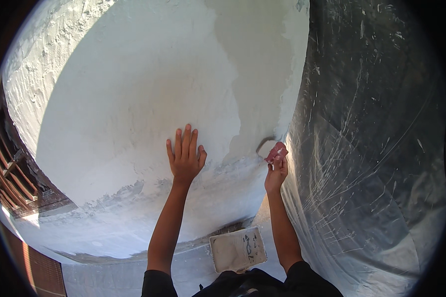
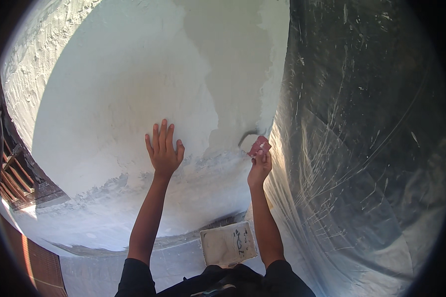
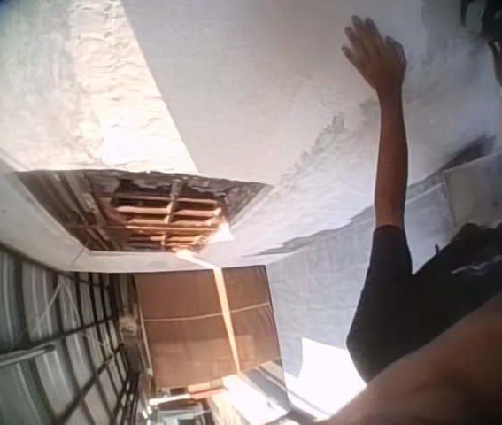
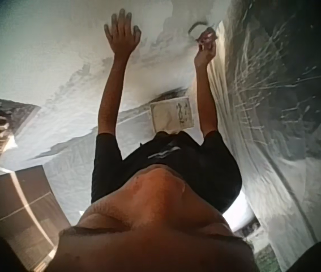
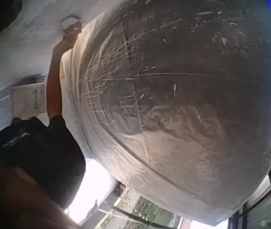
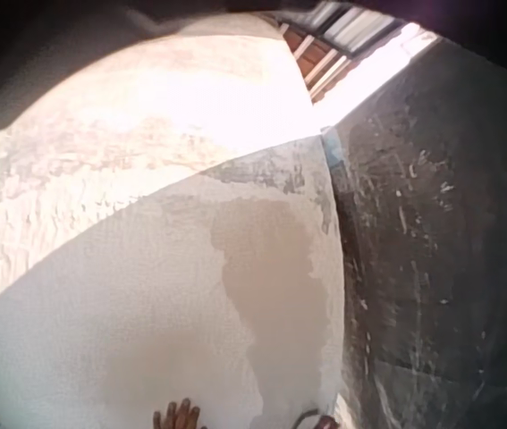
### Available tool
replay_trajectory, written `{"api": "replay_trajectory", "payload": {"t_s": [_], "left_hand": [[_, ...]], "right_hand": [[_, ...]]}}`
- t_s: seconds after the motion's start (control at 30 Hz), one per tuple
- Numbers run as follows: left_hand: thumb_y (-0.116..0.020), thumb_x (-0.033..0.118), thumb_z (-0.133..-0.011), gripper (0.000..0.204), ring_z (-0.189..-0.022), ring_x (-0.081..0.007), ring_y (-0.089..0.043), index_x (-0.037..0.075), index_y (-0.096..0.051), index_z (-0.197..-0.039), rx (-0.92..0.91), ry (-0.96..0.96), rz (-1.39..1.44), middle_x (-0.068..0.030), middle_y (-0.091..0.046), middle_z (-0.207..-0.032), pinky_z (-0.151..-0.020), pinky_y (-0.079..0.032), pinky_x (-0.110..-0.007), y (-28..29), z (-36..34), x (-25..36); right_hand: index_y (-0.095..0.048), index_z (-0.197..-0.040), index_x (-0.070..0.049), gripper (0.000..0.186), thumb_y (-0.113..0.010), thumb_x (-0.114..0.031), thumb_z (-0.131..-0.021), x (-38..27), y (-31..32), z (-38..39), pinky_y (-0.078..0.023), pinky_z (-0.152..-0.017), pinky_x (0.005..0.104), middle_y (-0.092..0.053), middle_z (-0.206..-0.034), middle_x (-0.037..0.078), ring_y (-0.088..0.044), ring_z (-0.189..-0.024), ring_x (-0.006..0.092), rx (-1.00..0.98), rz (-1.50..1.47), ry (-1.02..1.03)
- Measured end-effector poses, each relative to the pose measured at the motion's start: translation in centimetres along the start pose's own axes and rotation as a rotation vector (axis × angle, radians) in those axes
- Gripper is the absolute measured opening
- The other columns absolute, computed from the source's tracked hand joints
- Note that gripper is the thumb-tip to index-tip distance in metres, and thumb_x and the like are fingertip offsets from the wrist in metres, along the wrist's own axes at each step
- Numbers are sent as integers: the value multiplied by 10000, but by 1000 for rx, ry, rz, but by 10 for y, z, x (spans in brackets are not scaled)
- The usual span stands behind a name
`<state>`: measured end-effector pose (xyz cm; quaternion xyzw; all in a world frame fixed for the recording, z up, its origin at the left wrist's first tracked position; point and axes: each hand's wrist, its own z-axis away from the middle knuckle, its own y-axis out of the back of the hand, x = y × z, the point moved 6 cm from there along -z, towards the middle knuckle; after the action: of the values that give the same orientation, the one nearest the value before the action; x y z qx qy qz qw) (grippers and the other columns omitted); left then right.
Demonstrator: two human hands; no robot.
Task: The person applies plaster compound from a bucket onto a wall corner and smooths it with a hand scraper.
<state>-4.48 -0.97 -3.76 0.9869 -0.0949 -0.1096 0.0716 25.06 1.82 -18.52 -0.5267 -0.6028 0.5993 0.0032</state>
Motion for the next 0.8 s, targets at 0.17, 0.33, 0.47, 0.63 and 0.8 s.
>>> {"api": "replay_trajectory", "payload": {"t_s": [0.17, 0.33, 0.47, 0.63, 0.8], "left_hand": [[-520, 243, -880, 434, -1377, -247, -420, 119, -607, -1287, 0, 27, -26, -46, -518, -1441, -1171, -205, -479, 0, -1, -1], [-525, 228, -882, 443, -1386, -267, -401, 96, -577, -1302, 0, 17, -1, -68, -505, -1446, -1174, -187, -489, -1, 1, 1], [-529, 220, -887, 453, -1401, -282, -376, 73, -551, -1315, -8, 0, -6, -89, -489, -1454, -1177, -169, -496, 0, 1, 1], [-527, 240, -875, 441, -1374, -252, -425, 112, -603, -1290, -8, 25, -19, -55, -524, -1435, -1169, -206, -482, 0, 0, 0], [-523, 226, -890, 456, -1396, -288, -381, 75, -548, -1320, 5, 0, 2, -91, -494, -1450, -1176, -169, -500, -1, 0, 2]], "right_hand": [[-617, -1141, -48, 217, -647, -145, -950, 24, -25, 18, -384, -680, 202, -647, -959, -36, -512, -775, 35, -307, 276, 19], [-599, -1125, -117, 166, -618, -178, -971, 8, 11, -7, -374, -692, 211, -638, -945, -76, -523, -787, 21, 36, 23, -29], [-599, -1132, -114, 170, -618, -156, -968, 7, 5, 6, -385, -707, 226, -622, -923, -73, -526, -797, 36, 1, -35, -54], [-614, -1104, -88, 160, -623, -170, -968, 29, -12, 12, -384, -693, 218, -634, -949, -58, -510, -797, 30, -346, 312, 24], [-603, -1124, -145, 165, -613, -218, -976, 16, 40, -15, -386, -721, 250, -636, -959, -78, -535, -799, 51, 101, -85, -4]]}}
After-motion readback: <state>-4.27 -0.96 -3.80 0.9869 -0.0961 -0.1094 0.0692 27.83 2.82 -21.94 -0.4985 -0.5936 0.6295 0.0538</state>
